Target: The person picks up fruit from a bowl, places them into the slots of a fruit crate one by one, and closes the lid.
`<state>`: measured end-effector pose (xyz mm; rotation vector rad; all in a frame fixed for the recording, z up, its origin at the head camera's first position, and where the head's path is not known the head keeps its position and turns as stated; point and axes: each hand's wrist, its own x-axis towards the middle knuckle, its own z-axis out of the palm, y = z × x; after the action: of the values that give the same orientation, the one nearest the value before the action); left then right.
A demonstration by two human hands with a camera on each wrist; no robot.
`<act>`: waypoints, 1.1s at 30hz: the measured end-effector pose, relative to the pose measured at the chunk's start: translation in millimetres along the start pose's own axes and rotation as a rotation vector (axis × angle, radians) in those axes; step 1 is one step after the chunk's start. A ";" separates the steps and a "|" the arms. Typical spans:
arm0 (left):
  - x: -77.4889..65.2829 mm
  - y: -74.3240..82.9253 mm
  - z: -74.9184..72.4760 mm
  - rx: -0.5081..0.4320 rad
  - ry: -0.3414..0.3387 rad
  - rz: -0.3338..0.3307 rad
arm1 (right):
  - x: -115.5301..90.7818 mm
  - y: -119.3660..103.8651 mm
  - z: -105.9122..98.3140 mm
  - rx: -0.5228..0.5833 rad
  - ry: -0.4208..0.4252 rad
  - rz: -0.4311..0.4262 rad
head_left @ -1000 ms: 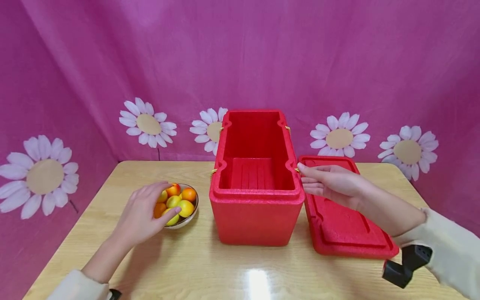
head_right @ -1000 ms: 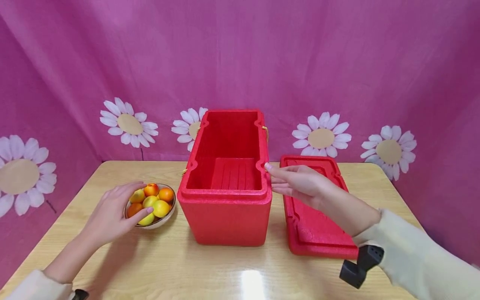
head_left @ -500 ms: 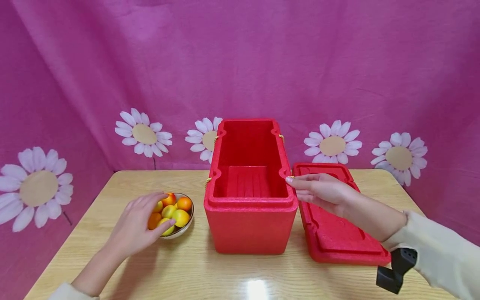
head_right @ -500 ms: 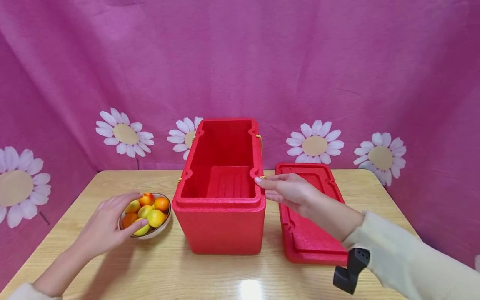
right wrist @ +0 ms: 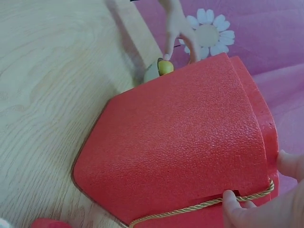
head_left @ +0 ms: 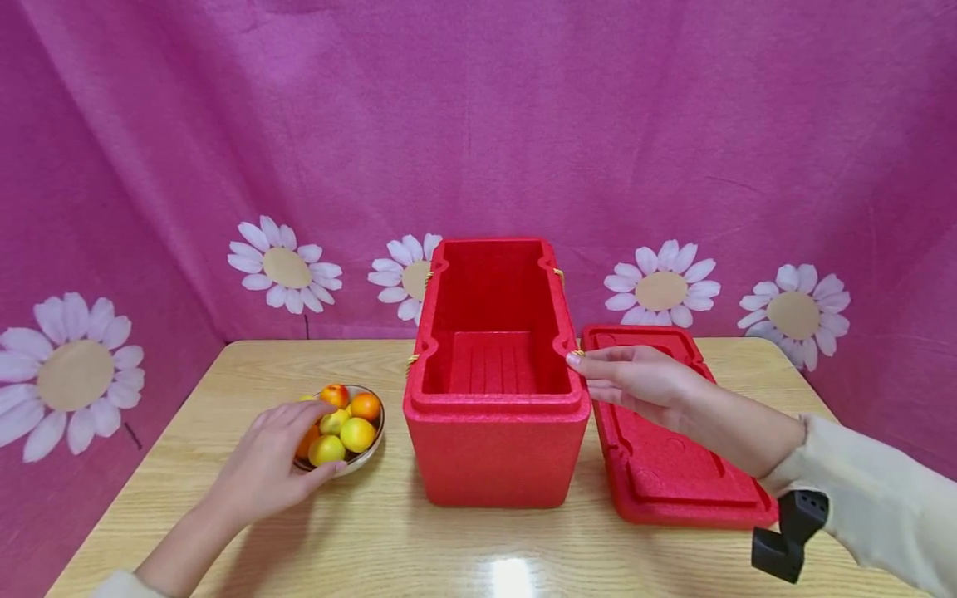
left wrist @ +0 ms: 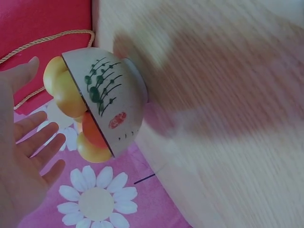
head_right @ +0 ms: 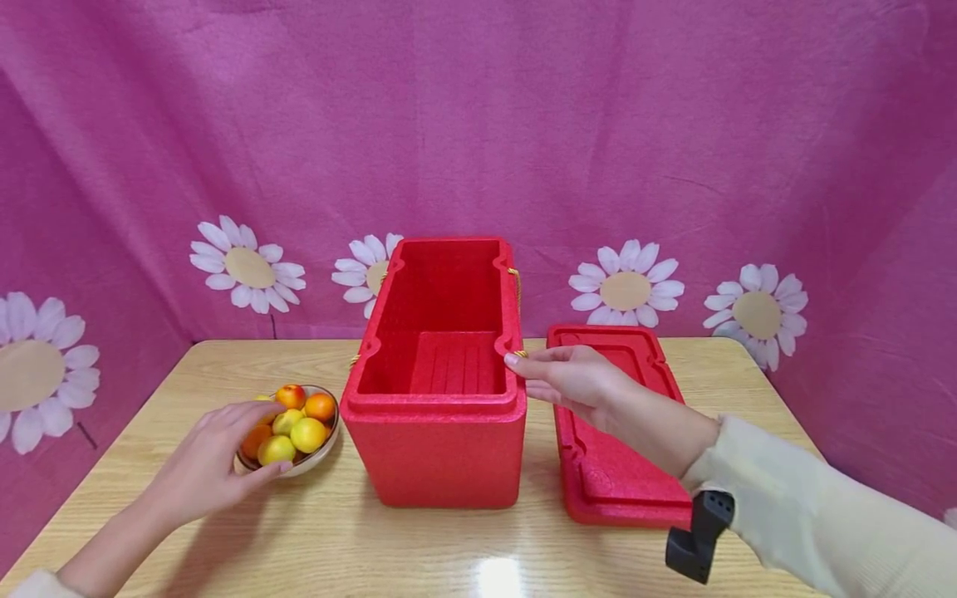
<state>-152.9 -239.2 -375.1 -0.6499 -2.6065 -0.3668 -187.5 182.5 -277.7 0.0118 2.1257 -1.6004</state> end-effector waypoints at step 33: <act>-2.7 -3.7 8.4 0.023 -0.007 0.089 | 2.2 -2.1 -6.4 0.064 -0.011 0.034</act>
<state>-155.5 -240.5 -384.2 -0.7570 -2.5745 -0.3073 -192.3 187.1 -275.3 0.0587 2.0541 -1.6446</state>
